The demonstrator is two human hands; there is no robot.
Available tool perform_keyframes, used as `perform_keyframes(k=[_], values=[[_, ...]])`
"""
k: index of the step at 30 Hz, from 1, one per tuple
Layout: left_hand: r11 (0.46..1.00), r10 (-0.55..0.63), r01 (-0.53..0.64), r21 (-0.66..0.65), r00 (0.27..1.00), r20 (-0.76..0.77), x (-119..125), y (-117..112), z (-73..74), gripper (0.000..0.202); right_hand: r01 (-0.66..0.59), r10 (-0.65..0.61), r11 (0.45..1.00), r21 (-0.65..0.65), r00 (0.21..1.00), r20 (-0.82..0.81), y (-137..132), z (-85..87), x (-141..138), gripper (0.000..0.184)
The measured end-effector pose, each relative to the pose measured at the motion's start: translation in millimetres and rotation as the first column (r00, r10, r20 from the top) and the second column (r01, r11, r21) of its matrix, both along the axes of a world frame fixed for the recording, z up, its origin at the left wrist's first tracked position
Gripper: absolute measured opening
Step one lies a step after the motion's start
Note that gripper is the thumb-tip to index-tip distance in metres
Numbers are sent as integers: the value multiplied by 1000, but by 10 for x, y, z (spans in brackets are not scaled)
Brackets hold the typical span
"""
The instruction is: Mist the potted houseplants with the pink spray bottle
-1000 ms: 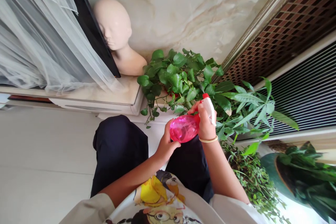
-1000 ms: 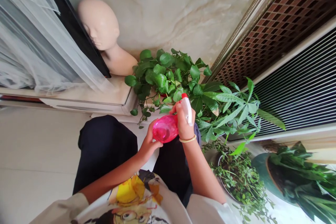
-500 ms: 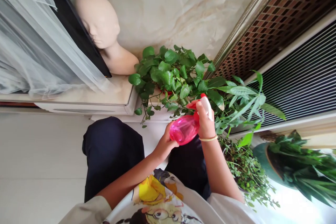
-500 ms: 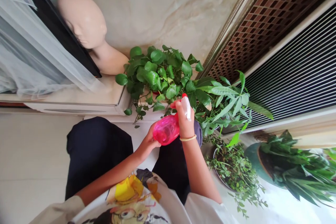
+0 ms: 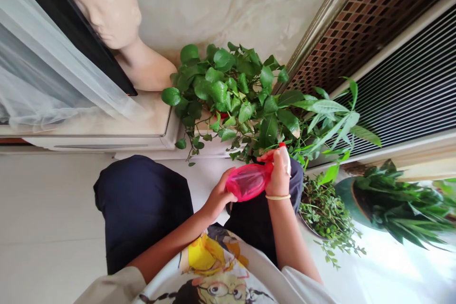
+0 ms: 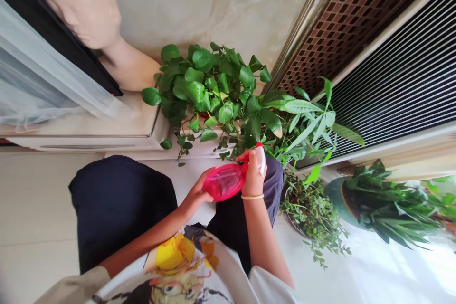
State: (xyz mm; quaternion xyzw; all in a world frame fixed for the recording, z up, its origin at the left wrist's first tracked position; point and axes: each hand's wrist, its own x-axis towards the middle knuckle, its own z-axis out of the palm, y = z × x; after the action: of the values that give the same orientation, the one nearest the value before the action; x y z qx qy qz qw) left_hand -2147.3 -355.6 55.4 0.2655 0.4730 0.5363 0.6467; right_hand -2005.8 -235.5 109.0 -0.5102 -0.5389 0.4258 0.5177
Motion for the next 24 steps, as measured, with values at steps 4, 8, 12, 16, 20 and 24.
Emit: perform_keyframes(k=[4,8,12,16,20,24], values=[[1000,-10,9,-20,999,-52,-65,-109,-79,84,70,-83,988,-134,992,-99,-180,-57,-64,38],[995,-25,20,-100,998,-53,-99,-261,-120,80,28,-26,984,-179,1000,9,-335,-179,-131,41],[991,-50,42,-131,997,-65,-132,-430,-191,76,-37,46,974,-225,998,34,-432,-344,-168,40],[988,-62,52,-148,996,-68,-153,-522,-238,76,-102,111,965,-240,994,23,-475,-355,-211,40],[976,-83,80,-204,996,-8,-120,-542,-311,81,-263,278,955,-137,955,99,-510,-249,-307,35],[964,-122,114,-239,992,-16,-96,-590,-394,88,-309,324,945,-107,927,191,-565,-261,-399,33]])
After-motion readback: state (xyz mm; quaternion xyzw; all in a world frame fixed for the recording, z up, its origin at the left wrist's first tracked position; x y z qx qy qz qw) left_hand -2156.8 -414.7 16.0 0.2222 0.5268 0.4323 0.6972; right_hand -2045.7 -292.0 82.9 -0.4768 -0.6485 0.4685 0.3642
